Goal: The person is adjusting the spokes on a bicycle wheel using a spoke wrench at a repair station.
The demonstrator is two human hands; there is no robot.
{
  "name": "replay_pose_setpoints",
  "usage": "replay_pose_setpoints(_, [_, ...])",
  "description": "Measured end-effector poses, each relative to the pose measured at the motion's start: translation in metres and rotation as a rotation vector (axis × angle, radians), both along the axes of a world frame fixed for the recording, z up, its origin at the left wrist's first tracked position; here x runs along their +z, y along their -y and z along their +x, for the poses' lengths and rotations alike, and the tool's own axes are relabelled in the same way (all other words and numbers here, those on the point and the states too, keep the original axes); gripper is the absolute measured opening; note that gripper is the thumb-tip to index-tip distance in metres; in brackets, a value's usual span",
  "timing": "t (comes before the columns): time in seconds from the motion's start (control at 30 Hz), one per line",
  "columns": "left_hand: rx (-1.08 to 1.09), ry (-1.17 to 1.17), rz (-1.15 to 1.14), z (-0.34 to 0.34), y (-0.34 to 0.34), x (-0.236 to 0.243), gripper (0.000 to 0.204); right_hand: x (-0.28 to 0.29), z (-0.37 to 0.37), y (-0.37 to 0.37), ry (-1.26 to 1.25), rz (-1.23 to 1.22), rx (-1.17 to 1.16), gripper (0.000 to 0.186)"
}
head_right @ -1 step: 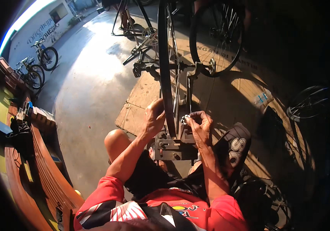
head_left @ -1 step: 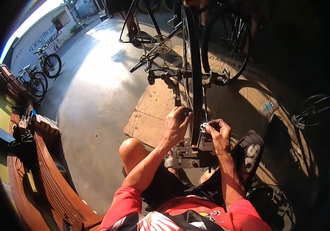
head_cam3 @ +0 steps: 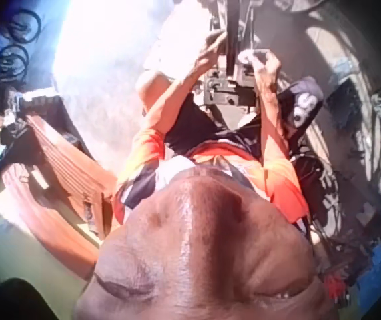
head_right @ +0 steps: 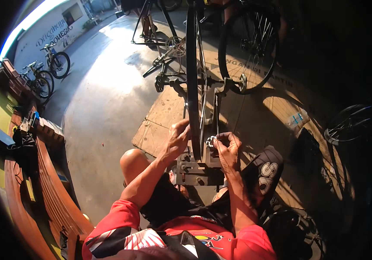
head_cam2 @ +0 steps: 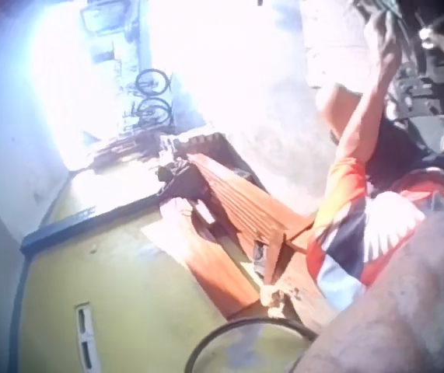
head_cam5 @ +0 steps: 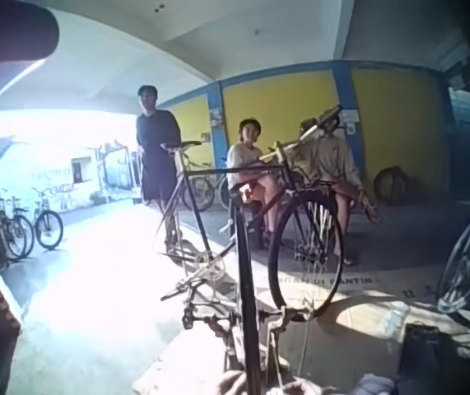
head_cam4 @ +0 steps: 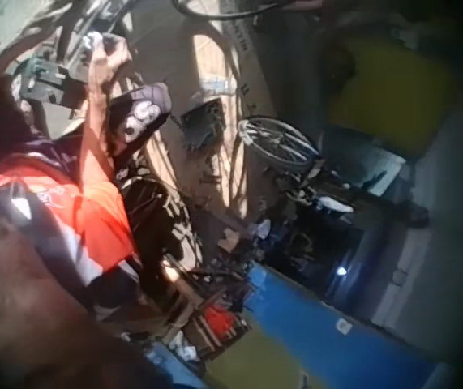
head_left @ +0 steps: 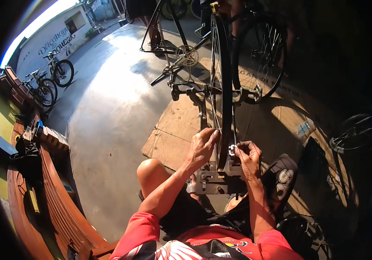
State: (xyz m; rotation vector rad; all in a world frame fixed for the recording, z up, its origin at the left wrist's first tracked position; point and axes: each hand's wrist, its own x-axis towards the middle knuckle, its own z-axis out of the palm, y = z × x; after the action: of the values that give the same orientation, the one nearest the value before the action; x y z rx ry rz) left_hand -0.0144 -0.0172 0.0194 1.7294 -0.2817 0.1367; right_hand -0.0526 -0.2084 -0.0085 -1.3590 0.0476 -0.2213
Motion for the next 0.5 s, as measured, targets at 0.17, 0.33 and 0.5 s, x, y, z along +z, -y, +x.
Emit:
replay_pose_setpoints(0.17, [-0.216,-0.171,0.055,-0.015,-0.009,0.01,0.041,0.032,-0.021,-0.011,-0.153,0.179,0.208,0.01])
replay_pose_setpoints(0.33, [-0.319,-0.306,0.086,-0.01,-0.006,0.011,0.03,0.015,-0.012,-0.007,0.003,0.021,0.109,0.015])
replay_pose_setpoints(0.5, [-0.246,-0.253,-0.015,0.004,-0.011,-0.038,0.031,0.093,0.02,0.028,0.121,-0.085,-0.174,0.021])
